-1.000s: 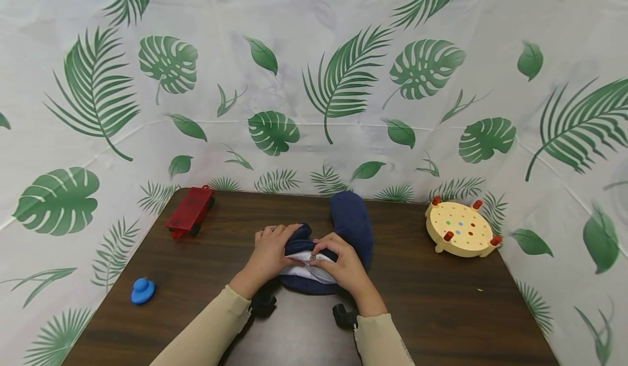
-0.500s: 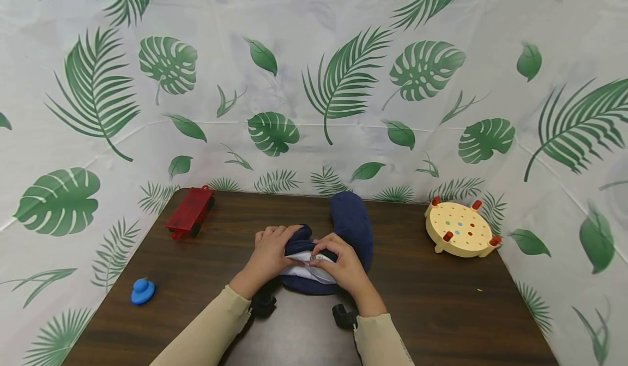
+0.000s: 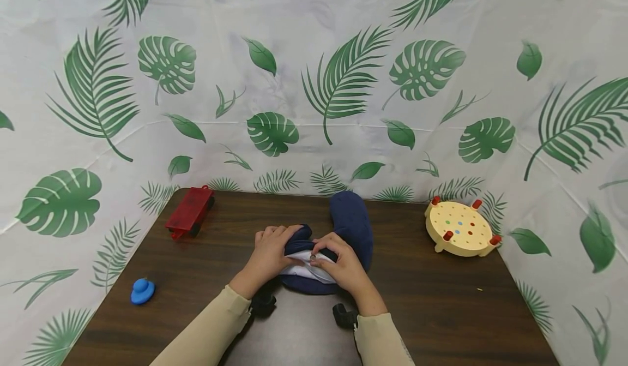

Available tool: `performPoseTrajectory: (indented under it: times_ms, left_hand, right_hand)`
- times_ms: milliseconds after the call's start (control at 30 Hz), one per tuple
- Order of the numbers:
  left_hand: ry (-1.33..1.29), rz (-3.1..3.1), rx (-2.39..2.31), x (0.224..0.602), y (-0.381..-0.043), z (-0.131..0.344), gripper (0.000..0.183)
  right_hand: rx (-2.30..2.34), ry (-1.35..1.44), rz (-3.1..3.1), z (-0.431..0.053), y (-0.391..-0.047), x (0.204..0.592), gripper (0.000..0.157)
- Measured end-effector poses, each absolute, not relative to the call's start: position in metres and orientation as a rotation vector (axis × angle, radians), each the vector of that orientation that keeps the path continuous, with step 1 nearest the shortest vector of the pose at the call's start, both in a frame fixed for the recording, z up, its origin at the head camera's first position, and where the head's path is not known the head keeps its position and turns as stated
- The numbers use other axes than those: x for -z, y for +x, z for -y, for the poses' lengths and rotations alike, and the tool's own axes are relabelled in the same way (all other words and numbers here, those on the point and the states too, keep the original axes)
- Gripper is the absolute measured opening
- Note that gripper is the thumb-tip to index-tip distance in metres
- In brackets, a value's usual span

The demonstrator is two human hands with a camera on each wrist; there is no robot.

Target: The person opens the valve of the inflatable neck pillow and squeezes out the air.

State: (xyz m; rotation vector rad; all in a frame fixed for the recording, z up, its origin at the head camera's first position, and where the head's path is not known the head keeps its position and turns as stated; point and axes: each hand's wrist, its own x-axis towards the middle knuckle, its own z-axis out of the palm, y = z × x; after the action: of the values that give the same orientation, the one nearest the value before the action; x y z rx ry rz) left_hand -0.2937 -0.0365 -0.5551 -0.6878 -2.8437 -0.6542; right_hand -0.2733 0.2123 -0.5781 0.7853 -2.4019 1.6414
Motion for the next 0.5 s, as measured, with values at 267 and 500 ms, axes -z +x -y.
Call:
performPoseTrajectory:
  times_ms: [267, 500]
  left_hand:
    - [-0.704, 2.817, 0.647, 0.554, -0.2923, 0.0369, 0.084]
    - [-0.718, 2.81, 0.644, 0.5521, -0.2915, 0.0369, 0.08]
  right_hand:
    - [-1.609, 0.776, 2.4, -0.2112, -0.2724, 0.5784, 0.022]
    - [-1.605, 0.751, 2.409, -0.2107, -0.2725, 0.5786, 0.019]
